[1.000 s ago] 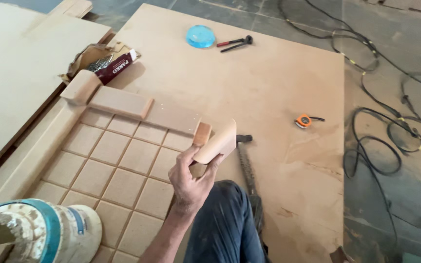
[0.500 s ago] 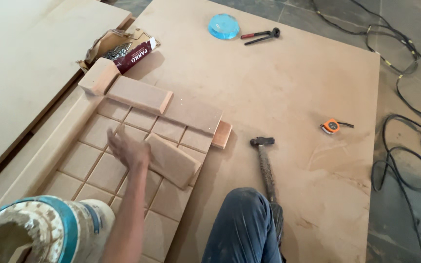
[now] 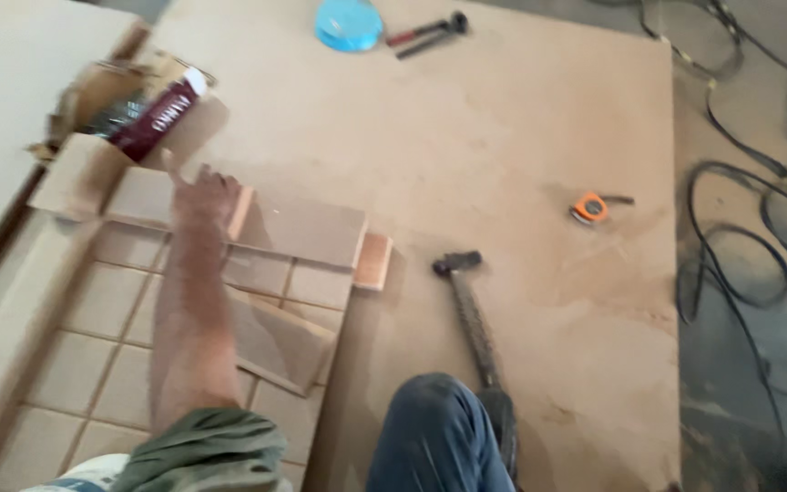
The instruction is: The person sands a small rectangular wooden block using a sanding block and sandpaper, then switches to an electric orbital sander to smooth the surface. The person flips the block to sand different sides and edges.
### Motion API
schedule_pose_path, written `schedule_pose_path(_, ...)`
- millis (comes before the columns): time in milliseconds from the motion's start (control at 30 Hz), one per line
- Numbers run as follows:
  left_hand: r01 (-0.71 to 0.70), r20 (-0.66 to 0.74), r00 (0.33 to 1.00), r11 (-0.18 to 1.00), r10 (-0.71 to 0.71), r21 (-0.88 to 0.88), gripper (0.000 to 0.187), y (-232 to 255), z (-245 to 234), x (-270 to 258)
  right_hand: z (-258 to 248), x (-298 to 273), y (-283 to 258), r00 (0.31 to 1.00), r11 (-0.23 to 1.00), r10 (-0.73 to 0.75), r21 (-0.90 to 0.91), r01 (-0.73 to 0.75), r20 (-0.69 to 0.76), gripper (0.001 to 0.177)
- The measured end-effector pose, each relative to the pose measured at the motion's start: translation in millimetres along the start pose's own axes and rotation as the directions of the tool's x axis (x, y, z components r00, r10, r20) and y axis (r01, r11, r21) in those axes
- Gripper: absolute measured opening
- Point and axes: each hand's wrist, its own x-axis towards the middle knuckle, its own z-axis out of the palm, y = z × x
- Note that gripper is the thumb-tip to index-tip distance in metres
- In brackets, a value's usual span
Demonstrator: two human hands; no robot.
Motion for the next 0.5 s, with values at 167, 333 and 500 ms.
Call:
schedule_pose_path(167,-0.106,-0.171,0.980,0.993,0.097,-0.045,0.097,3.4,-56.0,-35.9,-24.6,-1.5,-1.7,0.998,0.997,-0.066,0.037,0.066,0.005,0.034)
schedule_pose_path(333,-0.470,-0.453,0.820,0.863,0.350,-0.184,0.134,83.4,-156.0,-84.3,-48.4,-18.8,3.7,0.994,0.989,-0.099,0.104,0.102,-0.037,0.034)
schedule_pose_path(500,-0.807,-0.610,0.485,0.590,0.626,-0.036,0.135,241.8,-239.5,-169.3,-49.8,-23.6,18.5,0.982,1.000,0.011,0.014,-0.008,-0.187,0.034)
